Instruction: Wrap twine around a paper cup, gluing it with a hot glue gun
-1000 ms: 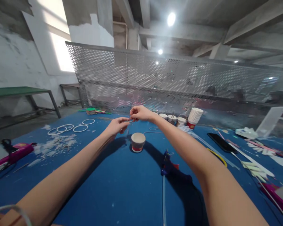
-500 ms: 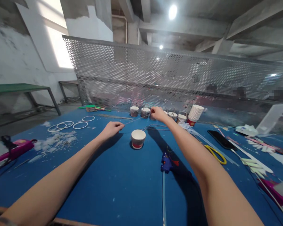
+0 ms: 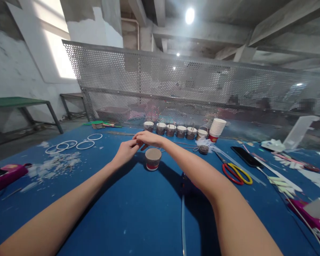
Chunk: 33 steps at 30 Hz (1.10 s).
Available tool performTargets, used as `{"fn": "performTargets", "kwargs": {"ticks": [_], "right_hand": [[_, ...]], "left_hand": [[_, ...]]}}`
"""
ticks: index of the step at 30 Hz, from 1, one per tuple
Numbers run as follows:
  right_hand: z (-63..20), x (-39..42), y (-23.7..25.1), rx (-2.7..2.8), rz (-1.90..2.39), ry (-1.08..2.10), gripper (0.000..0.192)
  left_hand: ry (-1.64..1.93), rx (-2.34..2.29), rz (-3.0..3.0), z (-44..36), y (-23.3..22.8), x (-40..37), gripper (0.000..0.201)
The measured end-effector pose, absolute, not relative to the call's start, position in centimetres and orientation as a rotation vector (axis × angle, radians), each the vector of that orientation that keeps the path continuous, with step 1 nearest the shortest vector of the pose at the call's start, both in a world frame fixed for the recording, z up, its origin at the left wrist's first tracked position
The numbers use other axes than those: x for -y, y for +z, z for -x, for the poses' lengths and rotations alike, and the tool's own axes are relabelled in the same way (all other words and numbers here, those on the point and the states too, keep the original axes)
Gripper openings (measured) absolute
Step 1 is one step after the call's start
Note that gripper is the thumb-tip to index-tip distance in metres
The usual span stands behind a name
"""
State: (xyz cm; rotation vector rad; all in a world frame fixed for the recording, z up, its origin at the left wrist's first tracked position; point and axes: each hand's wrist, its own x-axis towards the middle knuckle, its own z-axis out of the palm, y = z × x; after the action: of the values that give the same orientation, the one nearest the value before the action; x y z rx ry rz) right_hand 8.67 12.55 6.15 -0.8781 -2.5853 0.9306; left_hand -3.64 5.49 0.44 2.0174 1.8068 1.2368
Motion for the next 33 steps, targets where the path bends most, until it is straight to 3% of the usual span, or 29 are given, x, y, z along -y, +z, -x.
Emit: {"fn": "performTargets", "kwargs": {"ticks": [10, 21, 24, 33], "right_hand": [[-11.2, -12.4, 7.3, 2.465, 0.908, 0.960, 0.010], [-19.5, -14.4, 6.8, 1.766, 1.148, 0.726, 0.008], [-21.5, -13.2, 6.2, 1.646, 1.130, 0.795, 0.008], [-21.9, -11.0, 5.6, 1.520, 1.032, 1.020, 0.020]], "left_hand": [[1.287, -1.797, -2.016, 3.3, 1.1, -5.0, 0.026], [1.278, -1.874, -1.950, 2.4, 2.0, -4.1, 0.028], [1.168, -1.754, -2.128, 0.8, 2.1, -3.1, 0.032], [0.672, -1.752, -2.812, -2.1, 0.9, -0.8, 0.021]]}}
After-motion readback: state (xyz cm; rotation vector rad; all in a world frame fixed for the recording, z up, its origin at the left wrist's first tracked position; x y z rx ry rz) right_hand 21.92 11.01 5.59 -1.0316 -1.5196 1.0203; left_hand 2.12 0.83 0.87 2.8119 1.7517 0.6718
